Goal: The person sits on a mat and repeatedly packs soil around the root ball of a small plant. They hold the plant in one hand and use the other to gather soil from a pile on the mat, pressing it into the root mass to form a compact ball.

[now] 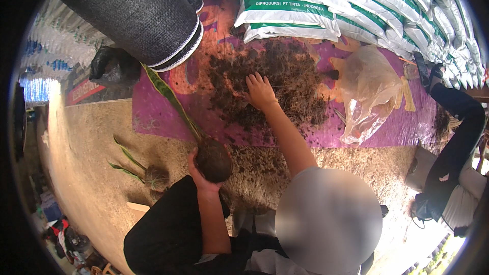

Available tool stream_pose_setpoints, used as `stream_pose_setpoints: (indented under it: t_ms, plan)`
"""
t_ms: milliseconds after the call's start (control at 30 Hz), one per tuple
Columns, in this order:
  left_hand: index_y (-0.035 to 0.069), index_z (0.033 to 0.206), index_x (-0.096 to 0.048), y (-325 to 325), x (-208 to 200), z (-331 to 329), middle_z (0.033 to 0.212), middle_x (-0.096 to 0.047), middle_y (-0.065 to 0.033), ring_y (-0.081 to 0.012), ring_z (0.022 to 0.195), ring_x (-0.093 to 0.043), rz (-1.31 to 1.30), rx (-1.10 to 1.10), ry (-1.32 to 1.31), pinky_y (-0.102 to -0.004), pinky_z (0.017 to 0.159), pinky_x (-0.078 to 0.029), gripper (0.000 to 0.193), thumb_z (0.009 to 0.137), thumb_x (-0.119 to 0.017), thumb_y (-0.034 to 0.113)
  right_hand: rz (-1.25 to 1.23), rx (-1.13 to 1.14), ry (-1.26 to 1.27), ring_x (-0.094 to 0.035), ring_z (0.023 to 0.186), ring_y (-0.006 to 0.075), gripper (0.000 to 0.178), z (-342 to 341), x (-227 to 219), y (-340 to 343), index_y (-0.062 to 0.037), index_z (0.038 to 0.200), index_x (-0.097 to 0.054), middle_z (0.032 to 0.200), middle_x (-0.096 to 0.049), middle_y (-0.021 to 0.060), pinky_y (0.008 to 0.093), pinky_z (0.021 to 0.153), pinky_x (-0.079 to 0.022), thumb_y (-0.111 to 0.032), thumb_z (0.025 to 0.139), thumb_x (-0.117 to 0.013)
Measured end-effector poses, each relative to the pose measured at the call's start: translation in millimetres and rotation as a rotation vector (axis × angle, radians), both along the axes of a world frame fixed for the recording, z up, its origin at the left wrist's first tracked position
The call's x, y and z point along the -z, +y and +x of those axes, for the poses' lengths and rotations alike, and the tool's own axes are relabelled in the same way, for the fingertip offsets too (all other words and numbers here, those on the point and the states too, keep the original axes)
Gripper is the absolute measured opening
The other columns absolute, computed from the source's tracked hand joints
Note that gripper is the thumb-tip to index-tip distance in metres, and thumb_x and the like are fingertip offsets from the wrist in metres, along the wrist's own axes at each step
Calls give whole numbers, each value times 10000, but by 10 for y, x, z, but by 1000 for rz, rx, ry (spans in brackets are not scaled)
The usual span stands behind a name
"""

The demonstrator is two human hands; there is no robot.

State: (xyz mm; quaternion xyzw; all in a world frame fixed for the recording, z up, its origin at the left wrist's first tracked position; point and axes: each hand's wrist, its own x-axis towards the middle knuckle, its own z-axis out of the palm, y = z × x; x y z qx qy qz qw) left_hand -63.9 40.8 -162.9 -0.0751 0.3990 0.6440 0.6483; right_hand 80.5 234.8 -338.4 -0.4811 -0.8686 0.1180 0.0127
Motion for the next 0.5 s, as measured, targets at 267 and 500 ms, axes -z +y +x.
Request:
stream_pose_setpoints:
  t_ms: [267, 500]
  plan:
    - [56, 1125, -542, -31, -20, -20, 1063, -578, -96, -283, 957, -575, -20, 1, -1, -425, 787, -502, 443, 847, -474, 395, -249, -138, 11, -378, 1214, 293, 582, 199, -260, -26, -50, 1237, -447, 1241, -445, 100, 414, 1013, -333, -377, 797, -641]
    - [49, 1112, -550, -18, -56, -5, 1043, -588, -105, -291, 937, -585, 11, -16, -32, -431, 783, -504, 437, 848, -476, 388, 3, -71, 83, -351, 1252, 312, 851, 463, -301, -344, -105, 1359, -319, 1328, -385, 124, 444, 1044, -303, -428, 693, -739]
